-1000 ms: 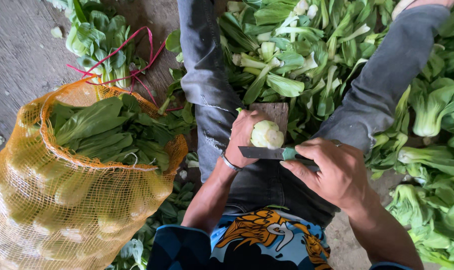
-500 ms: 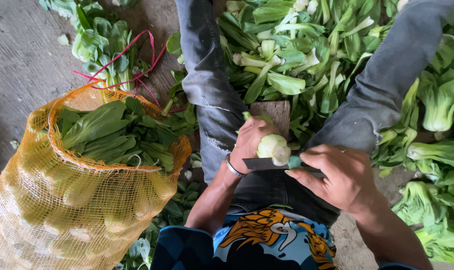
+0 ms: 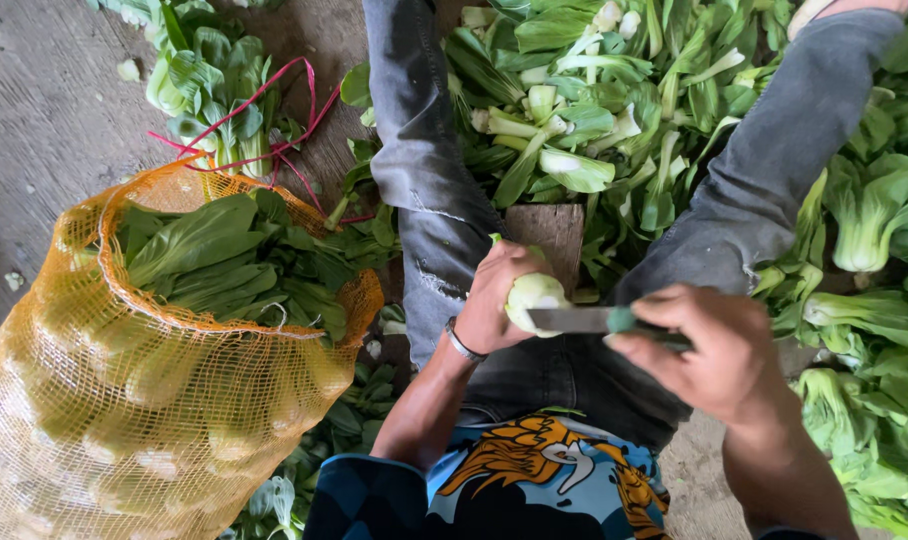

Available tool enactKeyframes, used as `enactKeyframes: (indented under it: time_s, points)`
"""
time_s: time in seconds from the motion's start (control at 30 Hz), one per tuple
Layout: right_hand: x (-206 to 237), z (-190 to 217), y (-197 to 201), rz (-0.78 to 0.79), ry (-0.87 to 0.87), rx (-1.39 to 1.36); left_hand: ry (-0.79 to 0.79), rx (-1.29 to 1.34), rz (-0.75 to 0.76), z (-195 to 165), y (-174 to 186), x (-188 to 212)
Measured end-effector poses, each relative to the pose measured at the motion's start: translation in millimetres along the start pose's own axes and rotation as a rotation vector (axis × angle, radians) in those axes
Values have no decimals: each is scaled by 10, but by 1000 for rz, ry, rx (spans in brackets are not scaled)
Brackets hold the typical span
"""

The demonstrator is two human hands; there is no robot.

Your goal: The person sits on the floor among piles of leafy green vegetables and uses a small knife to trim the root ends off bok choy one at a time, tossing trimmed heads into an orange mesh sack beside them and discarding cut roots onto the floor.

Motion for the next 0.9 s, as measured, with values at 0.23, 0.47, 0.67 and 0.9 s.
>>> enactKeyframes:
  time_s: [0.23,0.47,0.67,0.9]
  points:
    - [-269,256,-104,38,-1,-62,123,67,62,117,-46,50]
    - [-310,-13,-507,312,-330,-79,209,63,385,128,-376,39]
    - [33,-974,-447,285,-377,-221,237,-316,65,206,68,106]
    - [1264,-2452,1700,-774,-832,-41,697,-403,-343,1330,814,957]
Point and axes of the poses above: each hand's wrist, its own x-axis away from the middle knuckle, its own y-axis out of the back of the hand, z = x × y, the point moved 4 cm from there along -x, towards the middle knuckle, and after that the axes turned 13 degrees about z, right-handed, at the moved point
